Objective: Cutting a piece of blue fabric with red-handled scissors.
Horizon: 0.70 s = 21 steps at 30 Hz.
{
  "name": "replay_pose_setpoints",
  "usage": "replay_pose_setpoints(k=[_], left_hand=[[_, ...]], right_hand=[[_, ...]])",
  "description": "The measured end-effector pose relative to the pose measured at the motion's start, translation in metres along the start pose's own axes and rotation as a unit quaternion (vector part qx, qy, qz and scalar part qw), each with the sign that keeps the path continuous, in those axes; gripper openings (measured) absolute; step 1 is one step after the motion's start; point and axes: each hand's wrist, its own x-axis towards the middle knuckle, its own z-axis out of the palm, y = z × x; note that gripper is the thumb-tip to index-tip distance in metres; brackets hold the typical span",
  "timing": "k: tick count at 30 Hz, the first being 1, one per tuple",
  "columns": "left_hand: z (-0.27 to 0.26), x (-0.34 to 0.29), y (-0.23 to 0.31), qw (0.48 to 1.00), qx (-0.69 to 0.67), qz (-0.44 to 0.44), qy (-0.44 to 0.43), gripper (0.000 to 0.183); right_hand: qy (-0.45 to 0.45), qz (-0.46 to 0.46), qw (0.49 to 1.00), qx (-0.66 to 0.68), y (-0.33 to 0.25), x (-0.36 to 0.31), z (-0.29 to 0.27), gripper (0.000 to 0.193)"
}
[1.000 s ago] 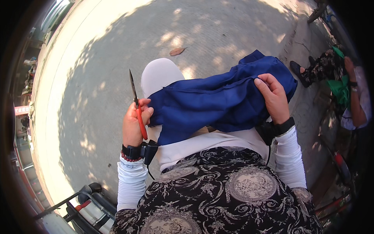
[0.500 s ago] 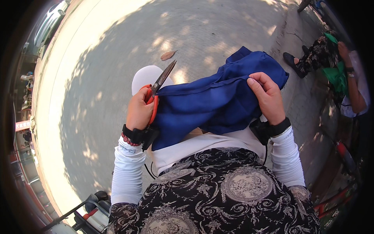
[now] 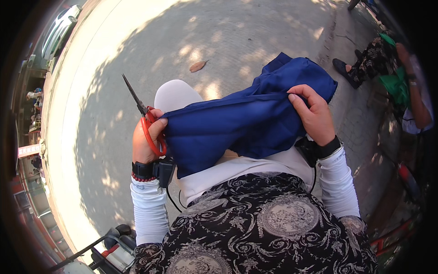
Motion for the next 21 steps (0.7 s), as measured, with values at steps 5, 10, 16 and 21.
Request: replay_pose_setpoints(k=[5,10,16,21], left_hand=[[0.0,0.002,-0.008,0.998,-0.024,0.045,0.026,0.028],[0.001,-0.001,-0.013,0.997,-0.064,0.017,0.038,0.035],[0.011,-0.009,-0.015,0.997,0.007,0.037,0.06,0.037],[0.039,-0.026,-0.007,0.993,0.075,0.092,0.012,0.027]], right_hand=[[-0.01,-0.025,1.0,-0.011,-0.003,-0.004,-0.002,0.014],[-0.002,-0.021,0.999,-0.024,-0.003,-0.005,-0.001,0.017],[-0.01,-0.126,0.98,-0.155,-0.013,-0.003,0.005,0.021],[-0.036,-0.281,0.944,-0.167,-0.05,0.009,0.031,0.022]])
